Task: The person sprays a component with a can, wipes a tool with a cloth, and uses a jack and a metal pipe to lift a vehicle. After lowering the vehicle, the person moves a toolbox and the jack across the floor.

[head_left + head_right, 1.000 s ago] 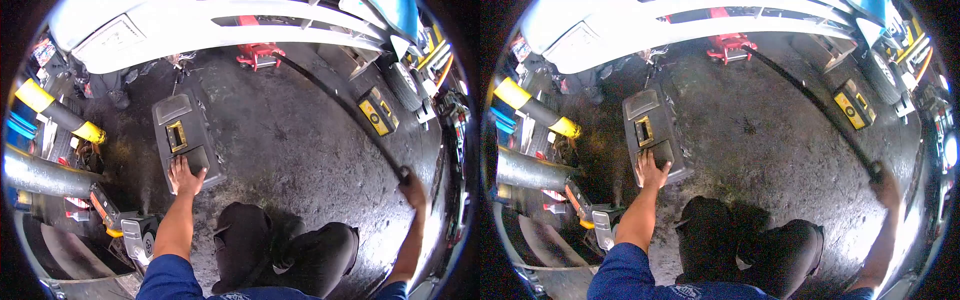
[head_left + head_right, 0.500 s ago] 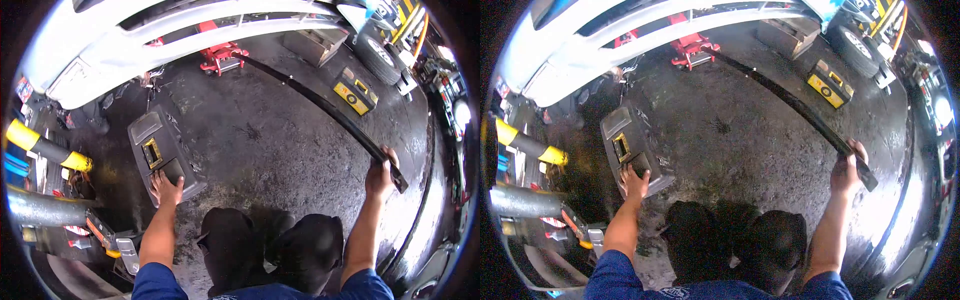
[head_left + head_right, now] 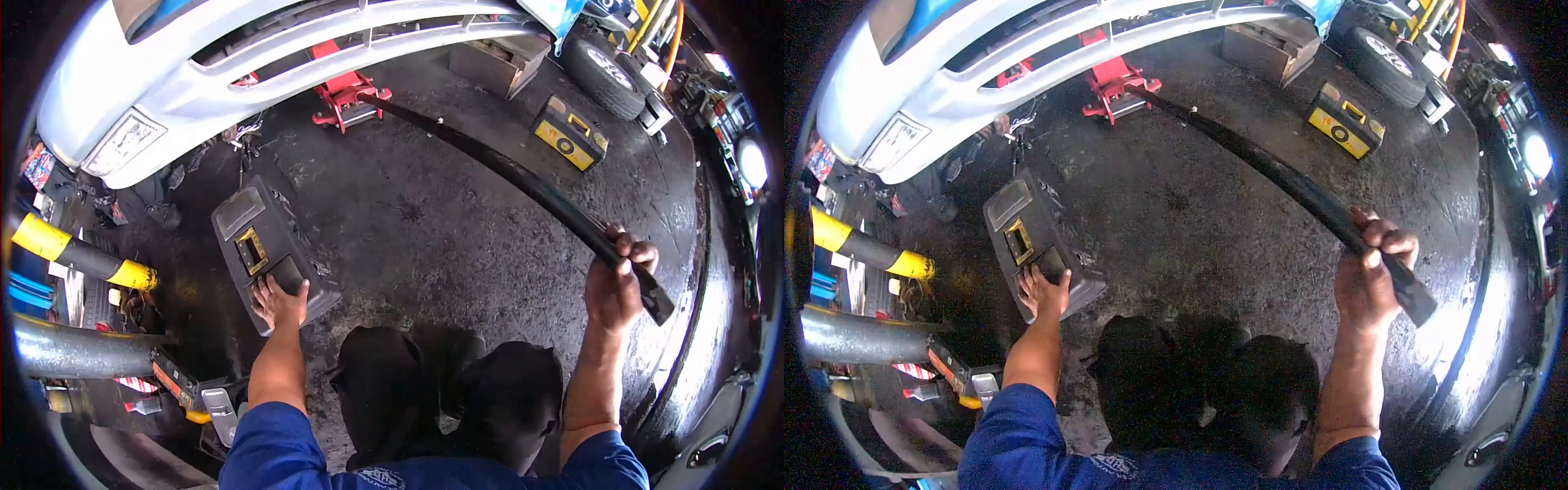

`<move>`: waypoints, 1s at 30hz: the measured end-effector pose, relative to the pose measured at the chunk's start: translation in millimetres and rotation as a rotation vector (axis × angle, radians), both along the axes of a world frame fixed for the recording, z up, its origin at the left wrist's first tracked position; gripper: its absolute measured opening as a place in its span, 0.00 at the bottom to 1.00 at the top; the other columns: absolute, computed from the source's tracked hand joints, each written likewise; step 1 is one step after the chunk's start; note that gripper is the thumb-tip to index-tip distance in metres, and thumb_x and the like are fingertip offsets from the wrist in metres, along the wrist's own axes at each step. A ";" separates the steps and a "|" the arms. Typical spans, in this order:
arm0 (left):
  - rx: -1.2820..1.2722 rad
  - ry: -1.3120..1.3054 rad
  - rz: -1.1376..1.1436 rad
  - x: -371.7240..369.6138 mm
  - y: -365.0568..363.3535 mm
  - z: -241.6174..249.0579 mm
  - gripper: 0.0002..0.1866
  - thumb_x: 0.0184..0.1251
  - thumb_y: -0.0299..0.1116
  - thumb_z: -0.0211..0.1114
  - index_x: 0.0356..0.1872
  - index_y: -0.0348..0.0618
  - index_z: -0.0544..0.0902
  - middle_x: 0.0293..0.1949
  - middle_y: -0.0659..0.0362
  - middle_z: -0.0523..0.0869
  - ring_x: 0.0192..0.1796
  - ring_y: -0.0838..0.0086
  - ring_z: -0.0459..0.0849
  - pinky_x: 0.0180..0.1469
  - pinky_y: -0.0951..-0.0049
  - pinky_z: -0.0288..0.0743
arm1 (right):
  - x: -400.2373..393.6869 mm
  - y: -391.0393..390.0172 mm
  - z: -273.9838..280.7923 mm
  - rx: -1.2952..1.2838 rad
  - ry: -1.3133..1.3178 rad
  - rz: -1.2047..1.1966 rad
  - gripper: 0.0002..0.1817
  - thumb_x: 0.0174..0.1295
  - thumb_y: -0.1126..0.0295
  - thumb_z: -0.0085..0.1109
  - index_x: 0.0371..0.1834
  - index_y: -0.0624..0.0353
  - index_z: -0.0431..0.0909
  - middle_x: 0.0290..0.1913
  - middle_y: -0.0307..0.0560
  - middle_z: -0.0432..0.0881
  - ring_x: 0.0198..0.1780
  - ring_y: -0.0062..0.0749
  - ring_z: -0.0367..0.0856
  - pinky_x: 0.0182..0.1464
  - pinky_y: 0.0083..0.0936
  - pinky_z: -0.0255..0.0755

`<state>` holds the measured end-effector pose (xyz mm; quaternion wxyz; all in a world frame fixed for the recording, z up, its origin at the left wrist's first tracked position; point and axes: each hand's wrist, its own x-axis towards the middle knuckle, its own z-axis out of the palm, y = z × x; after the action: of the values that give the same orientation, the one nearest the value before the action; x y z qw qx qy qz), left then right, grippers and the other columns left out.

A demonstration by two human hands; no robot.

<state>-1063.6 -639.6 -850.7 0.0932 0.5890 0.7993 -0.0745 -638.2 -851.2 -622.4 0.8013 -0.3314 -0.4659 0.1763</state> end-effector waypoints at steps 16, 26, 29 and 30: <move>-0.059 0.039 -0.006 2.6 5.3 -1.6 0.54 0.58 0.72 0.54 0.76 0.48 0.47 0.78 0.57 0.45 0.80 0.61 0.38 0.77 0.48 0.39 | 183.5 -139.5 206.5 -0.332 -0.157 -0.565 0.39 0.59 0.63 0.61 0.69 0.63 0.51 0.47 0.44 0.85 0.55 0.34 0.78 0.70 0.39 0.54; -0.022 0.070 0.018 7.3 5.2 -16.0 0.51 0.60 0.70 0.54 0.76 0.48 0.49 0.78 0.59 0.45 0.79 0.60 0.38 0.77 0.48 0.41 | 211.0 92.9 325.1 -0.427 -0.602 -0.973 0.22 0.66 0.57 0.49 0.57 0.61 0.66 0.44 0.45 0.85 0.50 0.30 0.80 0.62 0.32 0.64; -0.025 0.082 0.006 5.4 5.1 -14.8 0.51 0.60 0.70 0.54 0.76 0.48 0.48 0.78 0.58 0.45 0.79 0.60 0.38 0.77 0.48 0.41 | 240.3 67.9 287.9 -0.399 -0.591 -1.103 0.21 0.68 0.55 0.46 0.53 0.60 0.71 0.43 0.46 0.85 0.49 0.29 0.81 0.60 0.30 0.67; -0.045 0.079 0.021 7.1 7.2 -13.1 0.51 0.61 0.70 0.53 0.76 0.48 0.48 0.78 0.57 0.45 0.79 0.60 0.37 0.77 0.48 0.41 | 257.1 40.8 261.5 -0.425 -0.596 -1.198 0.20 0.69 0.55 0.44 0.52 0.60 0.72 0.42 0.46 0.85 0.48 0.28 0.81 0.59 0.30 0.68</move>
<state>-1056.4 -632.4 -863.7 0.0754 0.5748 0.8067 -0.1147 -381.2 -810.4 -360.8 0.5165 -0.7148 -0.3581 -0.3067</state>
